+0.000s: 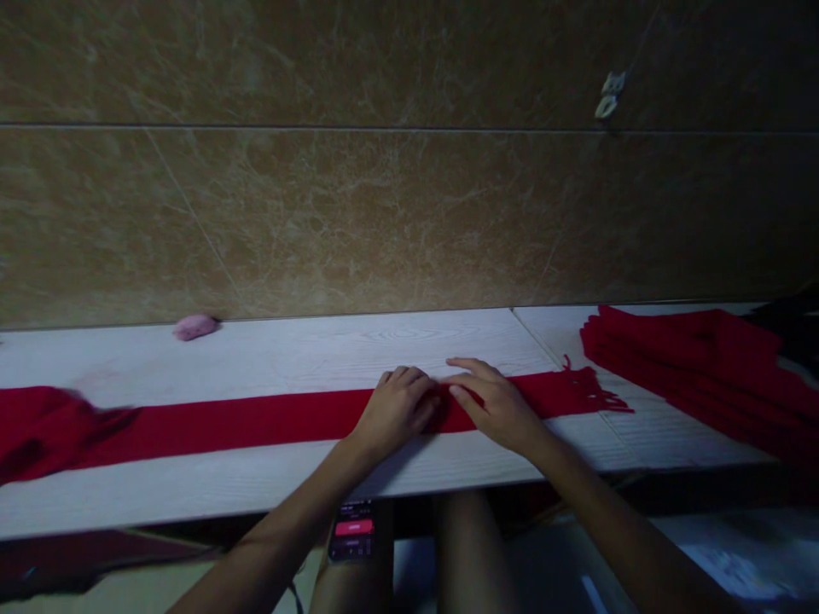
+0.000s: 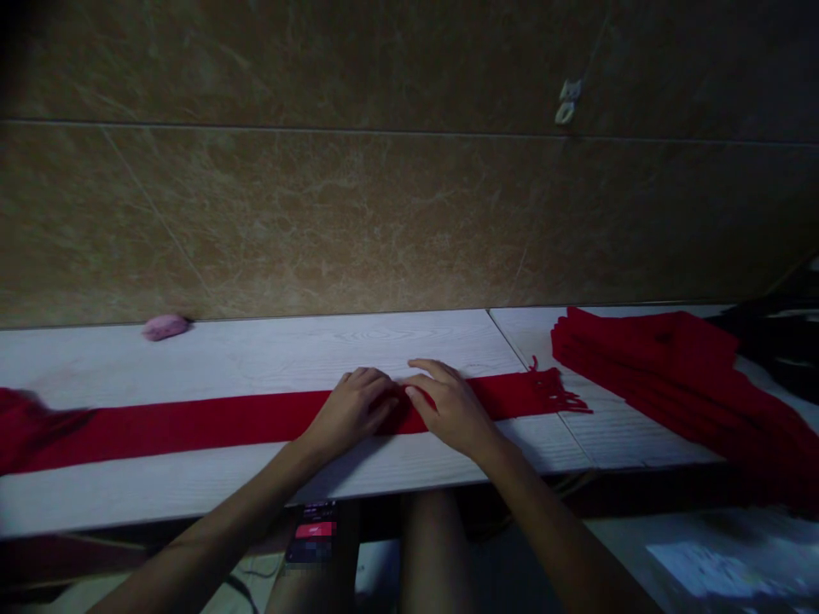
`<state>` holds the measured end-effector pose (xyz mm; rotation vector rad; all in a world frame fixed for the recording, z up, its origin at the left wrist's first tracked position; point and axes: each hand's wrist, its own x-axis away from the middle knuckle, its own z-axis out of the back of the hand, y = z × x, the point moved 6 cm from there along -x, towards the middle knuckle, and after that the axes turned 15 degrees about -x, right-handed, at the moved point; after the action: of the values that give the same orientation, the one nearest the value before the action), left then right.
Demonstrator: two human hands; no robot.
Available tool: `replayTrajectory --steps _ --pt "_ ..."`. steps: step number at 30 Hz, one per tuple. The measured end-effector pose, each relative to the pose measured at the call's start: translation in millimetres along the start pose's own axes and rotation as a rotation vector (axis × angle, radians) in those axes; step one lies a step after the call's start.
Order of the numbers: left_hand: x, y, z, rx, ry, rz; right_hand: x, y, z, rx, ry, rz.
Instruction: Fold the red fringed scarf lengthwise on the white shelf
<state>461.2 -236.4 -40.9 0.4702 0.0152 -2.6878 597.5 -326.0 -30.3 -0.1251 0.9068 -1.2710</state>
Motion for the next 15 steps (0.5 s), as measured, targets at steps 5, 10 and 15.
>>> replayTrajectory --steps 5,10,15 --pt "6 -9 -33.3 -0.032 -0.187 -0.025 -6 16 -39 0.236 -0.285 -0.157" --pt "16 -9 -29.5 -0.018 -0.292 -0.059 10 29 -50 0.297 -0.29 -0.175" --pt "36 -53 -11.3 0.008 -0.369 0.037 13 39 -52 0.326 -0.185 -0.082"
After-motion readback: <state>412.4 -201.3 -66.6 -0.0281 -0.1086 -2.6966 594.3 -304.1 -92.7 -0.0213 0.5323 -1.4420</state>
